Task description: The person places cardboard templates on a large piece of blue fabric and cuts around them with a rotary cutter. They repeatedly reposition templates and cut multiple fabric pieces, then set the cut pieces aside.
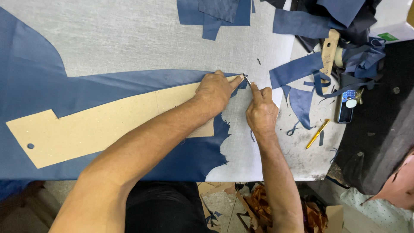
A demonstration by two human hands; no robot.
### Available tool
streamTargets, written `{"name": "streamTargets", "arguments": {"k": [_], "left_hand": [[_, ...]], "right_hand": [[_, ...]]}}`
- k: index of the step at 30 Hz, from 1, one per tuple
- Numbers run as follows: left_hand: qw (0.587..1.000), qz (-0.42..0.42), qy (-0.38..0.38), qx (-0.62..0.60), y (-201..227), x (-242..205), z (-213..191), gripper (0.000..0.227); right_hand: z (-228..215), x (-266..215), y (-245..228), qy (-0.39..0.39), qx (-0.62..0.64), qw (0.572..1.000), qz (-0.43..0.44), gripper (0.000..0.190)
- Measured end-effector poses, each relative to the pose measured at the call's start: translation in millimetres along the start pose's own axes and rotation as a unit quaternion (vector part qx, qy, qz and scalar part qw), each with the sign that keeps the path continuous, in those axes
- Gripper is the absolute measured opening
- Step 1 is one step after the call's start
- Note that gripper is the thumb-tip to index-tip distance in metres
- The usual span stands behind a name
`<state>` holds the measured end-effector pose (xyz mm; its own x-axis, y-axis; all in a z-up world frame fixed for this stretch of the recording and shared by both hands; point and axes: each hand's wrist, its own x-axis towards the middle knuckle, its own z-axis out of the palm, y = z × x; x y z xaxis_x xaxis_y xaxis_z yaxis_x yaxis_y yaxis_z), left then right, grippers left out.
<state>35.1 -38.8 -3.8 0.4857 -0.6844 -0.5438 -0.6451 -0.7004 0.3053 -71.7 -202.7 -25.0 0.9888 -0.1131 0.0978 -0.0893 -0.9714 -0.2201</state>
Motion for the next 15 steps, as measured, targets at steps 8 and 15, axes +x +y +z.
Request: {"name": "streamTargets", "arguments": {"k": [8, 15], "left_hand": [[0.996, 0.011, -0.044, 0.081, -3.9, 9.3, -7.0, 0.121], [0.992, 0.051, -0.053, 0.102, -11.0, 5.8, -13.8, 0.133]], "right_hand": [[-27.4, -31.7, -11.5, -0.018, -0.019, 0.999, 0.045, 0.039], [3.1, -12.8, -65.0, 0.023, 0.367, 0.855, 0.366, 0.042]]}}
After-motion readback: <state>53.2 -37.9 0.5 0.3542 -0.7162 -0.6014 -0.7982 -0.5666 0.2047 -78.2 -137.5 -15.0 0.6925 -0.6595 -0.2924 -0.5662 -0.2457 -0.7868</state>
